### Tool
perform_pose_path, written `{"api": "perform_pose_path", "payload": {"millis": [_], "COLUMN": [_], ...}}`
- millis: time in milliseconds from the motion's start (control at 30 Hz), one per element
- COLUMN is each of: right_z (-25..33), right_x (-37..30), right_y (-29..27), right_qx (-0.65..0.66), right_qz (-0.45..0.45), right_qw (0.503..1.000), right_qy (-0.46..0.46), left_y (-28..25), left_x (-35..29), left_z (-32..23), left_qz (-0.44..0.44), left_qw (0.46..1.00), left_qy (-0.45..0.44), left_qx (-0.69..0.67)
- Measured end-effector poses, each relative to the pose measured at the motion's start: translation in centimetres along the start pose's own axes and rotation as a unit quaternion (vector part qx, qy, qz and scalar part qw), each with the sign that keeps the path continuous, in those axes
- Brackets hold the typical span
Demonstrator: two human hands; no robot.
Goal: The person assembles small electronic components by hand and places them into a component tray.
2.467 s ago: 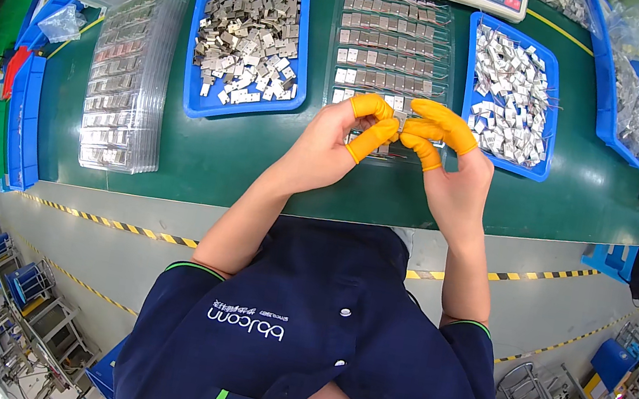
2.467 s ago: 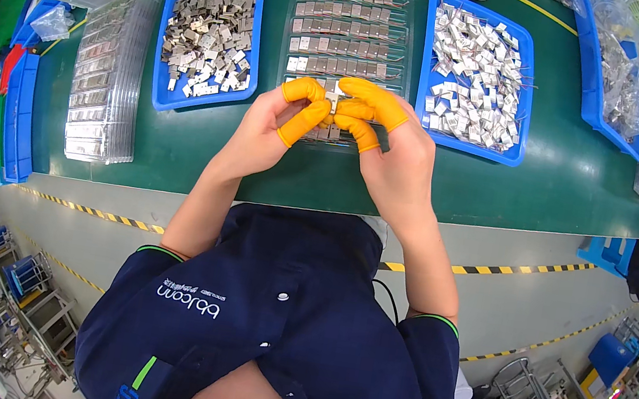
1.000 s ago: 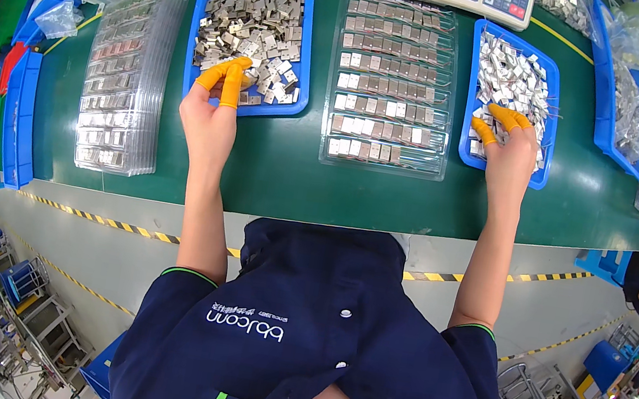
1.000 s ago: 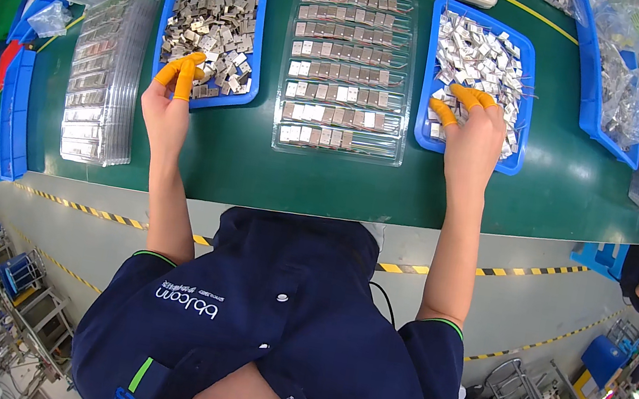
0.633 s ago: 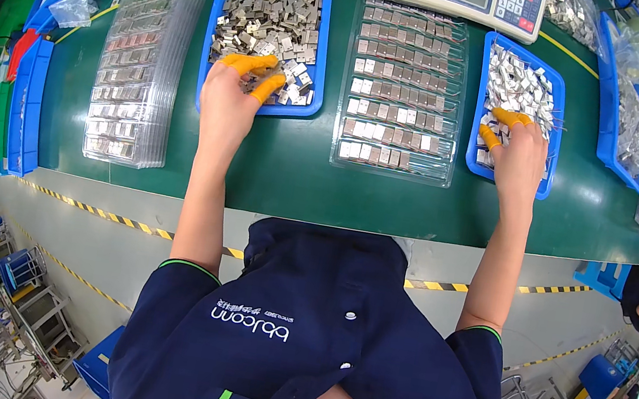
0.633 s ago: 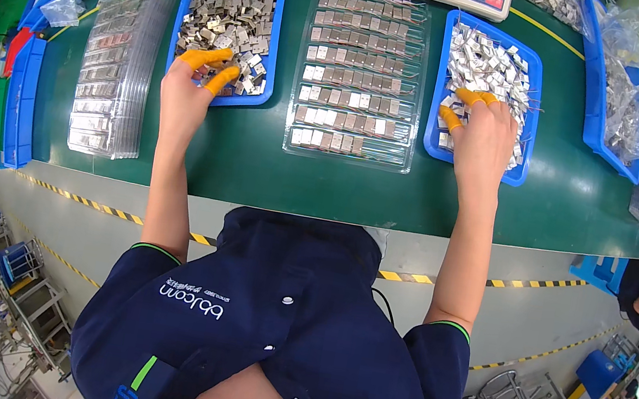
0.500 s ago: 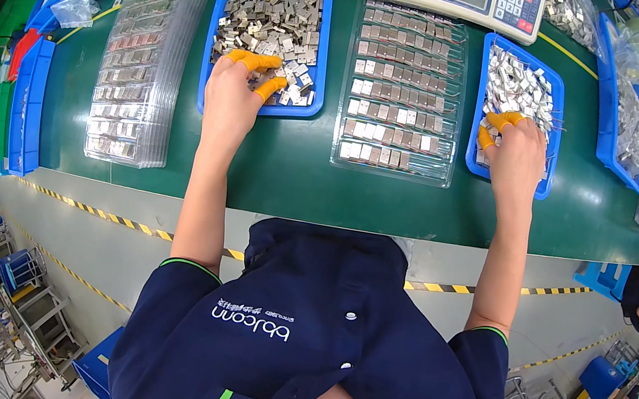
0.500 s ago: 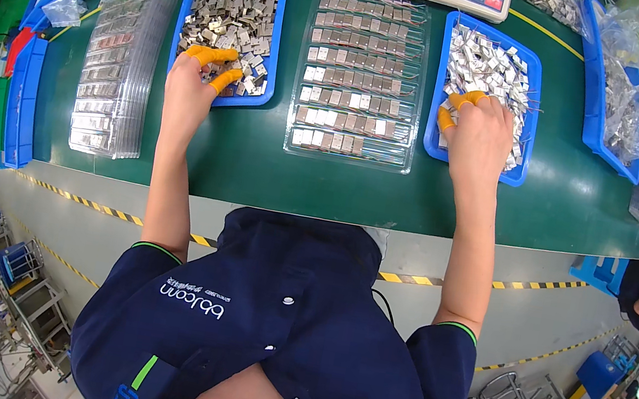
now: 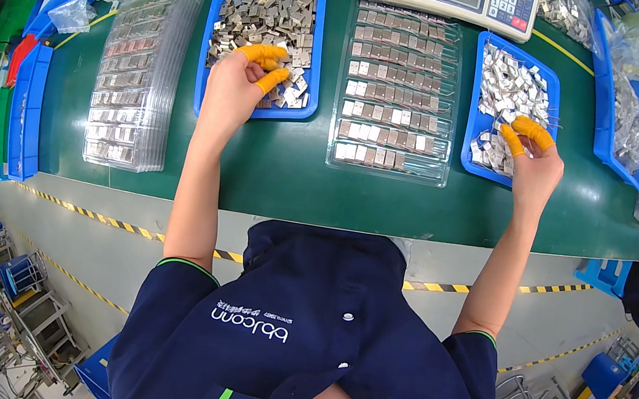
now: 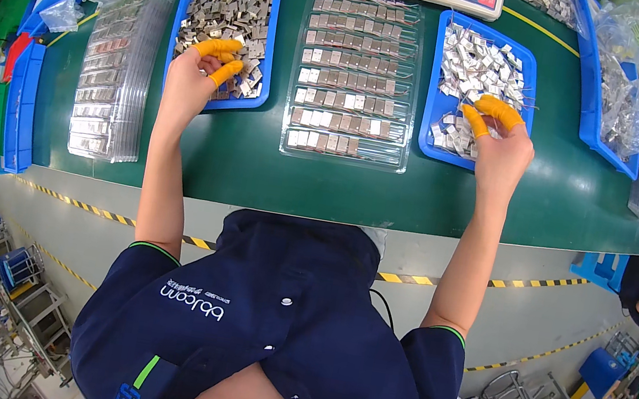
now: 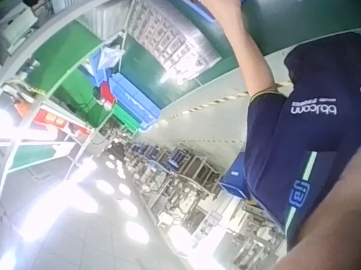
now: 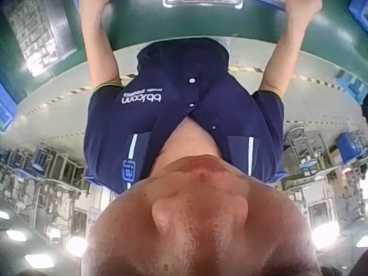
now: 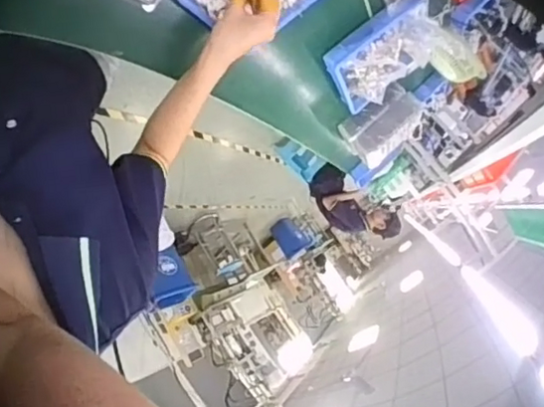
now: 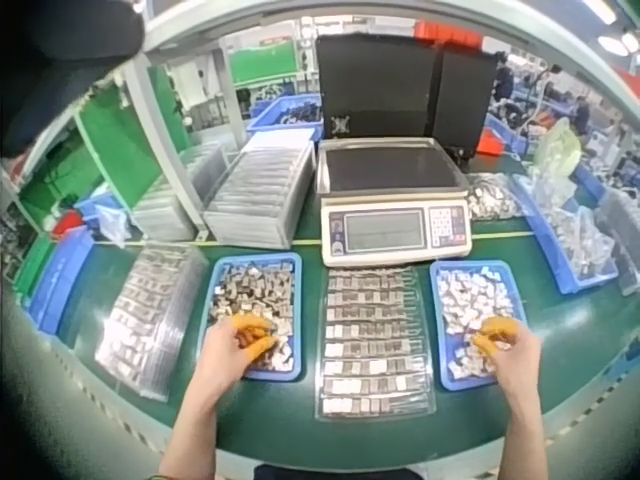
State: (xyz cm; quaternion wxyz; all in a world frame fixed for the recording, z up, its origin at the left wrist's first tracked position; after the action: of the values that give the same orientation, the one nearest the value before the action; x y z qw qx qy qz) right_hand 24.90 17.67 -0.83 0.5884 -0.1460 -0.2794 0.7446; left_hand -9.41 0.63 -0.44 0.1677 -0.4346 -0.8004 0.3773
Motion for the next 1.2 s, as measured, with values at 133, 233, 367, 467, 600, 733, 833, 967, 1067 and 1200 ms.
{"api": "perform_pose_path", "payload": {"millis": [133,233,367,467,600,733,833,967,1067,1200], "right_z": [0.1,0.0,-0.2,0.8,0.2,0.2,-0.2,1.3,6.6,11.2], "right_x": [-0.2,-0.3,-0.4,-0.7,-0.7,-1.1,-1.4,-2.2,-3.2,-4.4], "right_y": [-0.2,-0.4,-0.6,-0.3,-0.4,-0.6,-0.7,-0.7,0.5,3.7], "right_qx": [0.106,0.113,0.105,0.178,0.218,0.217,0.244,0.123,0.177,0.206], "right_qz": [0.012,0.006,-0.010,-0.034,-0.050,-0.038,-0.047,-0.057,-0.016,0.145], "right_qw": [0.993,0.992,0.994,0.983,0.973,0.971,0.963,0.991,0.984,0.964], "right_qy": [0.047,0.051,0.029,0.028,0.061,0.089,0.106,0.025,-0.013,-0.090], "left_y": [0.0,-0.1,-0.2,-0.2,-0.1,0.5,0.6,0.3,0.4,3.1], "left_x": [0.4,0.4,0.1,0.0,-0.3,0.3,0.3,-0.2,-2.5,-4.5], "left_z": [0.1,-0.5,-0.6,-1.6,-2.5,-1.1,-1.1,-1.5,-3.2,-6.0], "left_qz": [0.033,0.039,0.056,0.061,0.064,0.130,0.123,0.092,0.184,0.194], "left_qw": [0.997,0.991,0.992,0.989,0.989,0.978,0.974,0.977,0.731,0.713], "left_qy": [0.033,0.078,0.082,0.097,0.066,0.149,0.178,0.163,0.085,0.138], "left_qx": [0.063,0.099,0.083,0.094,0.116,0.071,0.071,-0.102,-0.652,-0.659]}}
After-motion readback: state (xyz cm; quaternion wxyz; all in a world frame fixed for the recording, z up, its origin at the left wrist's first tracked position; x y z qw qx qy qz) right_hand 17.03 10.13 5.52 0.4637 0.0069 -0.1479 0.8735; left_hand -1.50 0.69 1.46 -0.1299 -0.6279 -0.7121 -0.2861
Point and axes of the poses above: each hand's wrist, its own x-axis towards the middle knuckle, its own y-axis out of the palm, z = x × y, the point moved 1 cm from there along x, towards the middle knuckle, and after that the axes turned 6 degrees about z, right-handed, at the moved point
